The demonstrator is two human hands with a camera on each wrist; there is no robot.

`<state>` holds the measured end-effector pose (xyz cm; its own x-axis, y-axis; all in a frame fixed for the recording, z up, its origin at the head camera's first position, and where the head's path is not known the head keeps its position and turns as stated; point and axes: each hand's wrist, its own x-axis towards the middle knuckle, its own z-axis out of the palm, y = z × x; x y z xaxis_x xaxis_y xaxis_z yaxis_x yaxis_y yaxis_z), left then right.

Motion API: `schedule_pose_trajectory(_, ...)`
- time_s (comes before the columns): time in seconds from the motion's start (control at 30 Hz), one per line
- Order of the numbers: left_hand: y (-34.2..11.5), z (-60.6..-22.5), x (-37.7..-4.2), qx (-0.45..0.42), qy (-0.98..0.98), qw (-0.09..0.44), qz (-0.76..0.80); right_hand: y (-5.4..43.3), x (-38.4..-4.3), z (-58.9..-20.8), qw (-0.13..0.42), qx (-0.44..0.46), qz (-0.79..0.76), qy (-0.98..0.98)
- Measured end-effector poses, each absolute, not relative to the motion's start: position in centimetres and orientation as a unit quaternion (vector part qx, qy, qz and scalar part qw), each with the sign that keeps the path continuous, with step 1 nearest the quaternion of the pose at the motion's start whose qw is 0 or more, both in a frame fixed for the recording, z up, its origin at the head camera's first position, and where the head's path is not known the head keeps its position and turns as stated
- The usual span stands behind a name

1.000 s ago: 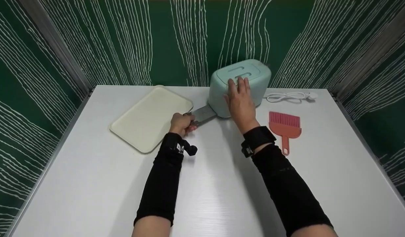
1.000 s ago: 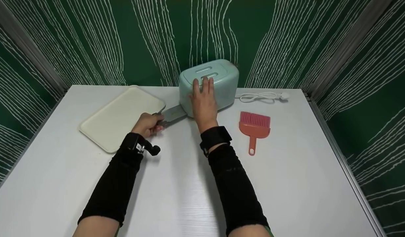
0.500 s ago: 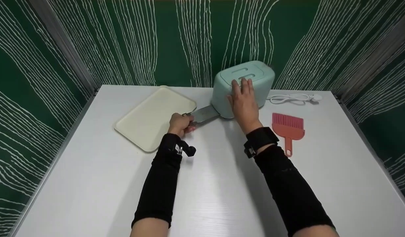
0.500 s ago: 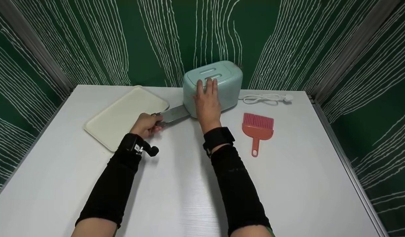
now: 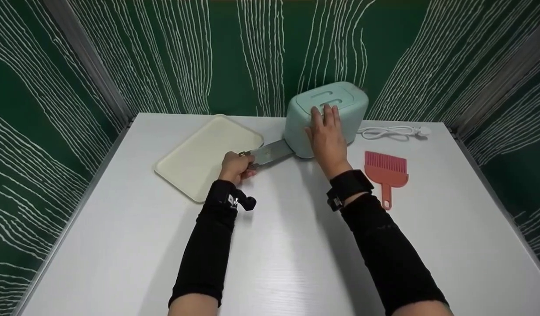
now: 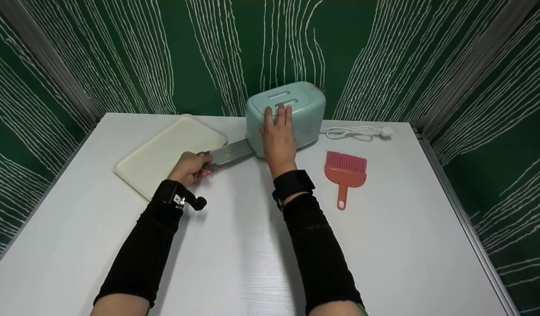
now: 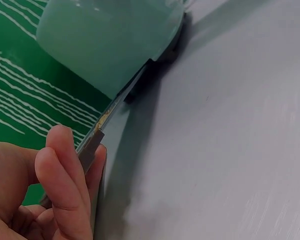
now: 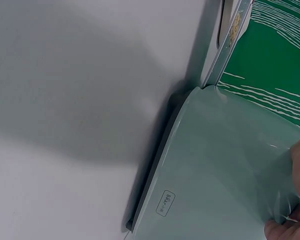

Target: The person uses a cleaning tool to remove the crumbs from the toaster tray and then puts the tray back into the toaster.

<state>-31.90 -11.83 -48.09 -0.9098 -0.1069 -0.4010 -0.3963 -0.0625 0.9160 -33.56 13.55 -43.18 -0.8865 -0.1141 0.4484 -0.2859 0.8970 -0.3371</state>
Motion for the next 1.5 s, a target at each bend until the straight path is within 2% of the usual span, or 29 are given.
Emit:
schedule_pose_trajectory(1.03, -17.2, -47.3, -30.6, -0.188, 0.656, 0.112, 0.722, 13.4, -33.5, -43.0, 0.206, 0.1, 0.194, -0.954)
schedule_pose_trajectory(1.5, -20.2, -46.6, -29.7, -0.168, 0.692, 0.072, 0.699, 13.4, -33.4, -42.9, 0.2, 0.102, 0.176, -0.958)
